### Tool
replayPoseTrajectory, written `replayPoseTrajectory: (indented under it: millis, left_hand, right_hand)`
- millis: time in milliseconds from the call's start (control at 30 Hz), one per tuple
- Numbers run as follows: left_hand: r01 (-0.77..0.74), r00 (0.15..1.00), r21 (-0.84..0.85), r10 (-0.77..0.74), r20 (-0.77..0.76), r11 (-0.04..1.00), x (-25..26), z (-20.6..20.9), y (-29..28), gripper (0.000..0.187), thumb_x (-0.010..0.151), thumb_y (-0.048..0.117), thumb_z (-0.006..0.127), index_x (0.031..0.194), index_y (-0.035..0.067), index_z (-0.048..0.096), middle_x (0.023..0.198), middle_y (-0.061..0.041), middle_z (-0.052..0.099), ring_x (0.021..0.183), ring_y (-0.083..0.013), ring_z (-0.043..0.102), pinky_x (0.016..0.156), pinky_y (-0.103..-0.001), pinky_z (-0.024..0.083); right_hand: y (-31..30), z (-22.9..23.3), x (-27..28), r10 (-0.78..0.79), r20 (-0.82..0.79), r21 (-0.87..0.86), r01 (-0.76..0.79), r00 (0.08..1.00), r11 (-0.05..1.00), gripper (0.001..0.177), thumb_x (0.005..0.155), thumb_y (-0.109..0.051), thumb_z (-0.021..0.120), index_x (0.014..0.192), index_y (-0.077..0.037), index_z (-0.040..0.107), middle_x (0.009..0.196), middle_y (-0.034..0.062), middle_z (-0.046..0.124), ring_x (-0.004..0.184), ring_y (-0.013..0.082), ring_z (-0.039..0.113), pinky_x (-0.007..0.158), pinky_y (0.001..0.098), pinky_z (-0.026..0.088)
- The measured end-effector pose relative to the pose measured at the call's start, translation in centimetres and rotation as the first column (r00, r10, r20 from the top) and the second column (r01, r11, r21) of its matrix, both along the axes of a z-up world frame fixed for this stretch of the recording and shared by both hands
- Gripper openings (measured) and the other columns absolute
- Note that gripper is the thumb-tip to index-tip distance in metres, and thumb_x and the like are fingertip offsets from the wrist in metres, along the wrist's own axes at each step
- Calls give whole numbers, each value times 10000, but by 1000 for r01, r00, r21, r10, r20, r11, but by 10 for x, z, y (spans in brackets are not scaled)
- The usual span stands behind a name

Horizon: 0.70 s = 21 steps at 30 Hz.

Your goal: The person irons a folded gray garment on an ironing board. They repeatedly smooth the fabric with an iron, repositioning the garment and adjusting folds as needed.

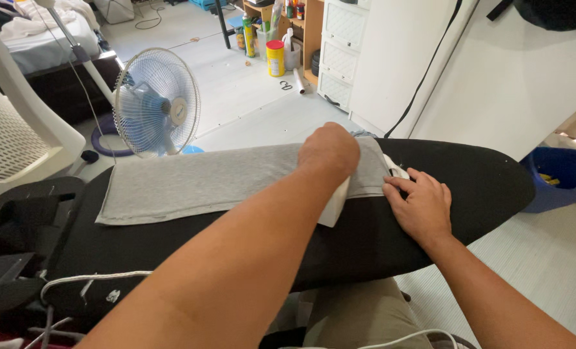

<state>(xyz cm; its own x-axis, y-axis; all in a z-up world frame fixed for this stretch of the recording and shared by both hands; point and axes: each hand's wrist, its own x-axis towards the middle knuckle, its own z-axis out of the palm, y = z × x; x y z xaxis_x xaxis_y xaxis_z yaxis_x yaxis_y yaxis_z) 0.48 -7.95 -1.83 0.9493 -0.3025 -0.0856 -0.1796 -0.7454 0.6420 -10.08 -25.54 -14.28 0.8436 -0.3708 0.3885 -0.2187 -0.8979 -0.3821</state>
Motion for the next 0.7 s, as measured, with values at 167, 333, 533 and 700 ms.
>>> replayPoseTrajectory:
  millis: [167, 333, 533, 700]
  left_hand:
    - [-123, 991, 57, 126, -47, 991, 10, 6, 42, 391, 965, 222, 519, 1285, 17, 612, 1336, -214, 632, 1271, -368, 596, 1044, -439, 493]
    - [-220, 975, 88, 222, -12, 971, 21, 5, 90, 393, 989, 249, 475, 1267, 23, 638, 1332, -217, 640, 1261, -377, 610, 1050, -448, 495]
    - [-321, 946, 150, 325, 4, 935, 38, 1, 149, 420, 1000, 304, 478, 1247, 25, 673, 1335, -224, 639, 1265, -386, 607, 1056, -459, 489]
    - [-341, 940, 228, 329, 92, 912, 45, -2, 201, 446, 1021, 307, 452, 1251, -4, 675, 1351, -249, 625, 1263, -418, 599, 1048, -482, 489]
  right_hand:
    - [-2, -4, -1, 7, 19, -3, -7, 1000, 1000, 329, 930, -462, 645, 1138, -263, 803, 1425, 144, 600, 1388, 337, 459, 1187, 539, 217]
    - [-6, -6, 2, 5, 5, -10, -5, 1000, 1000, 331, 934, -461, 643, 1148, -264, 801, 1429, 142, 597, 1392, 324, 458, 1181, 522, 228]
    - [-12, -9, 3, 34, 18, -44, -33, 999, 999, 337, 947, -463, 632, 1153, -259, 804, 1412, 153, 620, 1368, 319, 499, 1159, 494, 283]
    - [-16, -14, 4, 38, 29, -87, -36, 999, 996, 334, 949, -462, 637, 1153, -258, 806, 1408, 164, 624, 1354, 324, 510, 1142, 503, 288]
